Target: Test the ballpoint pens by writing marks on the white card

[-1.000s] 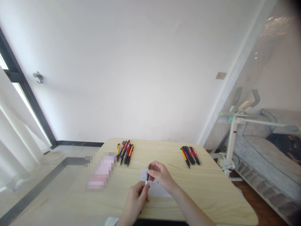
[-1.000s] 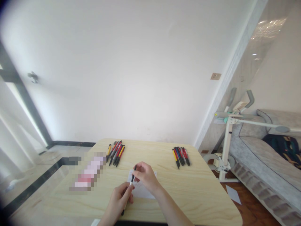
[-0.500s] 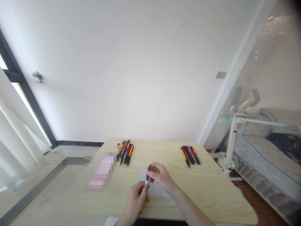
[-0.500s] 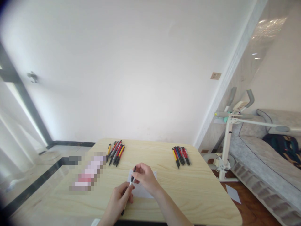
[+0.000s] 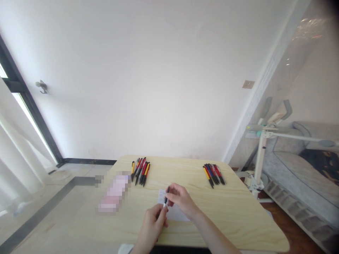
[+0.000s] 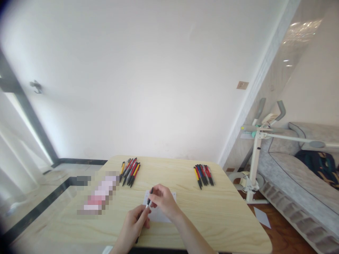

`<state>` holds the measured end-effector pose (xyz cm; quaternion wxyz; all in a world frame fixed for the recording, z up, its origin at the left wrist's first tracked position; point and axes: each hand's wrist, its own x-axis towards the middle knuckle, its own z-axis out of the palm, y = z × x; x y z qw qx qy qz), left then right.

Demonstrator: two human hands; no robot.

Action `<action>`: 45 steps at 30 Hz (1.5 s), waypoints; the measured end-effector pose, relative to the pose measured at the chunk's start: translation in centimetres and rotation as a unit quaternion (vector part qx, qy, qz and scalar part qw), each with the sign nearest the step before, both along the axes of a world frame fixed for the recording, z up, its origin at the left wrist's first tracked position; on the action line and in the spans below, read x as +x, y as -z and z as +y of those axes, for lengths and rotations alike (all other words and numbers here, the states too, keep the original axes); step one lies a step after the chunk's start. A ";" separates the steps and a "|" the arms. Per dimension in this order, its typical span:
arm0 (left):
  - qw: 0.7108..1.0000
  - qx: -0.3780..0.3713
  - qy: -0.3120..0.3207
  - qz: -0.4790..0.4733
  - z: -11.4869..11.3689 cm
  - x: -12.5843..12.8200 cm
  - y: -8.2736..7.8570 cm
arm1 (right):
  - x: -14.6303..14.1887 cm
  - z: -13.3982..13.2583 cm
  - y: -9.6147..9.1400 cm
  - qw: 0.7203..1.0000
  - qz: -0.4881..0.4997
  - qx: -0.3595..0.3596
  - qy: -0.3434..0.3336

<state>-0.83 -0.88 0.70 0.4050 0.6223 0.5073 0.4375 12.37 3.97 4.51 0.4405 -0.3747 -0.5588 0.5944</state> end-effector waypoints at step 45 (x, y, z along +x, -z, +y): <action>1.000 -0.008 0.005 0.022 -0.1 0.0 -0.1 | -0.4 0.8 1.8 0.994 -0.100 0.014 0.033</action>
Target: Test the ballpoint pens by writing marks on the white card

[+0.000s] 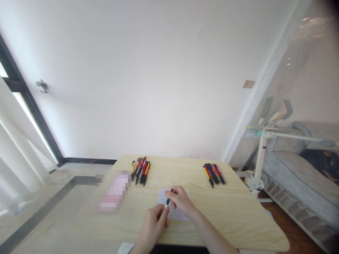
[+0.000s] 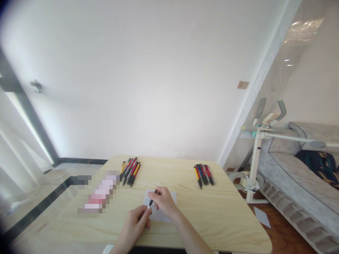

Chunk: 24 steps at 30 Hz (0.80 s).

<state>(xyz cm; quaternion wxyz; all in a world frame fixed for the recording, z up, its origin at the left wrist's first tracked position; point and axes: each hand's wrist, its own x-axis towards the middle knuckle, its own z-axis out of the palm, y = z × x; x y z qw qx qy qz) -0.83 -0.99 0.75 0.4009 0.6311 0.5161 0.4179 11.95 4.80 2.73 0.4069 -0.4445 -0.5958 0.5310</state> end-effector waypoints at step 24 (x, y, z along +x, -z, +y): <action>1.000 0.003 -0.003 -0.004 0.1 0.0 0.0 | 0.3 -0.6 0.9 0.969 0.242 -0.055 0.000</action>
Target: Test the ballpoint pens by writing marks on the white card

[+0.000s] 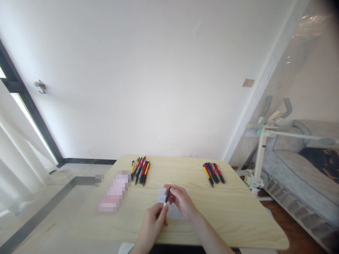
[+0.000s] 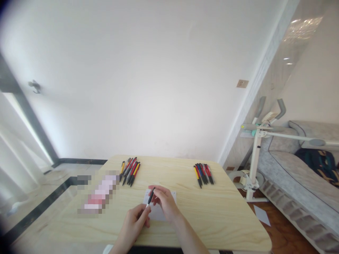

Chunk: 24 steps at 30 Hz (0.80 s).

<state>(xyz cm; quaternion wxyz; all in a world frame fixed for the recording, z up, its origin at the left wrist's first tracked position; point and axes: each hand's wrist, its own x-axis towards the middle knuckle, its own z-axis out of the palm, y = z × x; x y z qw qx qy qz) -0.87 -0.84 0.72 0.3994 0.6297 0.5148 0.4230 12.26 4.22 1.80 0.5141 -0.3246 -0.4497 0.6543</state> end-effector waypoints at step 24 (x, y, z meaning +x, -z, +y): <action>1.000 0.002 0.004 0.030 0.0 0.0 0.2 | -0.4 -0.4 0.4 0.999 -0.013 -0.010 0.027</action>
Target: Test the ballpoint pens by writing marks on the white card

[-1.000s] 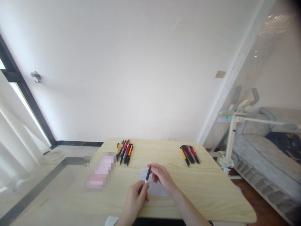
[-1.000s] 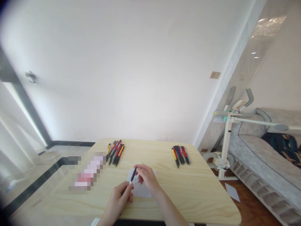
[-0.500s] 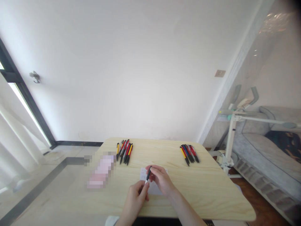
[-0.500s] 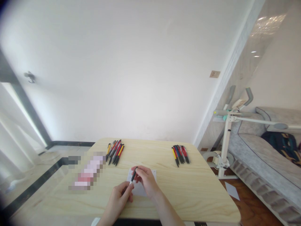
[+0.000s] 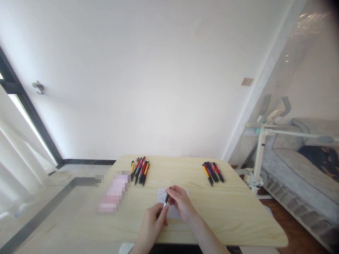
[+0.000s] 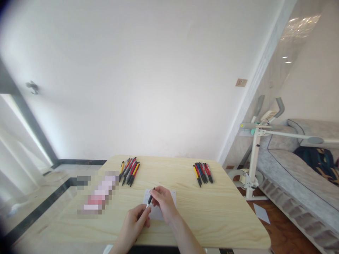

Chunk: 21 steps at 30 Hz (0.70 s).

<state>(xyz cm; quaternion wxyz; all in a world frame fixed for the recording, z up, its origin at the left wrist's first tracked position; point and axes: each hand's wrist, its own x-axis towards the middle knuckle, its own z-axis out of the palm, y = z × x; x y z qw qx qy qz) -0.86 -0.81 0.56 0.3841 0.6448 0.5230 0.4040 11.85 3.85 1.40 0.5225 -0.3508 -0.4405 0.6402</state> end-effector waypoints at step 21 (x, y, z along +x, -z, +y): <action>1.000 -0.005 -0.009 -0.022 0.2 0.1 0.1 | -0.7 -0.7 0.3 0.992 0.113 -0.003 -0.047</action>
